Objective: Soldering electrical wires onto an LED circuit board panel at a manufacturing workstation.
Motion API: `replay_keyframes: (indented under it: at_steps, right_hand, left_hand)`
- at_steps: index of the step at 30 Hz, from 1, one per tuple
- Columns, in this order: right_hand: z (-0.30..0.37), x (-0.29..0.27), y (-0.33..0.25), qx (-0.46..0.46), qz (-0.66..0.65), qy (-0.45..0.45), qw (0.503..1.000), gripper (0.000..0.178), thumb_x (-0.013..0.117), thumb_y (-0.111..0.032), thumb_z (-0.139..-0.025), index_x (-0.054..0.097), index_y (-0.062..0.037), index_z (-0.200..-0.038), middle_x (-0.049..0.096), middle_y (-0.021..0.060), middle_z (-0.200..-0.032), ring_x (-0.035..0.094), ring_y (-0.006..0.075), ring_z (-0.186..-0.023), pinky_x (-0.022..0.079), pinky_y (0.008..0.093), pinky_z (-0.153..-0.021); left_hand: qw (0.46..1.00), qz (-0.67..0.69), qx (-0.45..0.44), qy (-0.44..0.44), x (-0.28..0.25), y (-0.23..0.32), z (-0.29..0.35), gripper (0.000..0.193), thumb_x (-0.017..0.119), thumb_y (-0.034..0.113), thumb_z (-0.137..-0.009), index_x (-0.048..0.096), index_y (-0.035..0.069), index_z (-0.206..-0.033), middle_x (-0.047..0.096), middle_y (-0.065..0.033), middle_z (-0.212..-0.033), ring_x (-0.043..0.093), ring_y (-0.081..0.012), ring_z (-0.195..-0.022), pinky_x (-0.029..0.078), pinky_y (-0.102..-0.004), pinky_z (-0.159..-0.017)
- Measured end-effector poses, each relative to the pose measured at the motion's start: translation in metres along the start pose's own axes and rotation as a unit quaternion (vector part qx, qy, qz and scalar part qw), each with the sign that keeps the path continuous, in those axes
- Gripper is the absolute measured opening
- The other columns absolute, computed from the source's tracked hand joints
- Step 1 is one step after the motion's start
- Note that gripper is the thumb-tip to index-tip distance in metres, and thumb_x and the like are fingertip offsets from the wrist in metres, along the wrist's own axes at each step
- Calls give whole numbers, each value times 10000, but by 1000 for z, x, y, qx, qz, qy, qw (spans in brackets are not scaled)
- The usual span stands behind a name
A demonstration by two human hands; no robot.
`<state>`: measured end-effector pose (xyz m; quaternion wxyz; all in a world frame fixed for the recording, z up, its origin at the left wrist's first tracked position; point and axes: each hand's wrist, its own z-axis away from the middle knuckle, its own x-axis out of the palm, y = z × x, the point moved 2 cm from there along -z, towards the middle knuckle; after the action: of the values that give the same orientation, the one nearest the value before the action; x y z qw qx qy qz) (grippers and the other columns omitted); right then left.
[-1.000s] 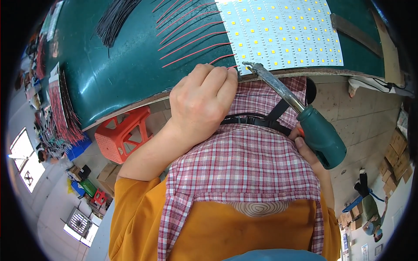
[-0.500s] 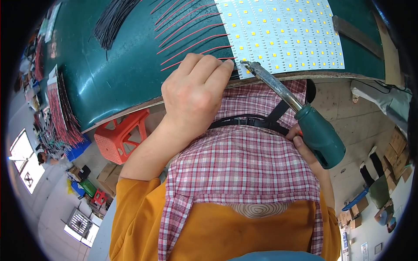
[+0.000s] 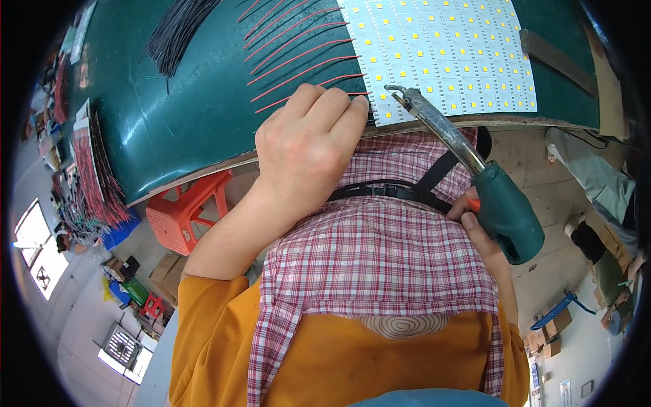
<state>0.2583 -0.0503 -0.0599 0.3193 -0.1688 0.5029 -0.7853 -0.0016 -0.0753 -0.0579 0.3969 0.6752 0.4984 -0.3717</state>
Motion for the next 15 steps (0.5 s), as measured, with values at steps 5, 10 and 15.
replay_keyframes:
  at_steps: [5,10,15]
  right_hand:
    - [-3,2,-2,14,-11,-7,1000,128,575,-28,-873,595,-18,-999,641,60,-844,619,174,-813,503,310,-765]
    - [-10,5,-9,-14,29,0,999,127,590,-36,-868,617,-12,-990,660,84,-844,635,179,-841,504,311,-784]
    - [-12,6,-8,-12,54,-6,998,122,602,-35,-858,619,-10,-976,662,82,-832,642,183,-803,512,308,-757]
  left_hand:
    - [999,30,-17,-9,-1,-2,-2,181,639,60,-640,657,79,-818,556,-5,-747,555,-163,-689,452,-265,-513]
    - [993,89,-76,-15,-6,-7,-9,246,658,-66,-644,670,55,-857,611,-37,-765,586,-213,-708,477,-315,-588]
    - [996,46,-72,-22,-3,-7,-9,243,665,-50,-652,682,63,-866,613,-27,-762,582,-201,-699,475,-303,-583]
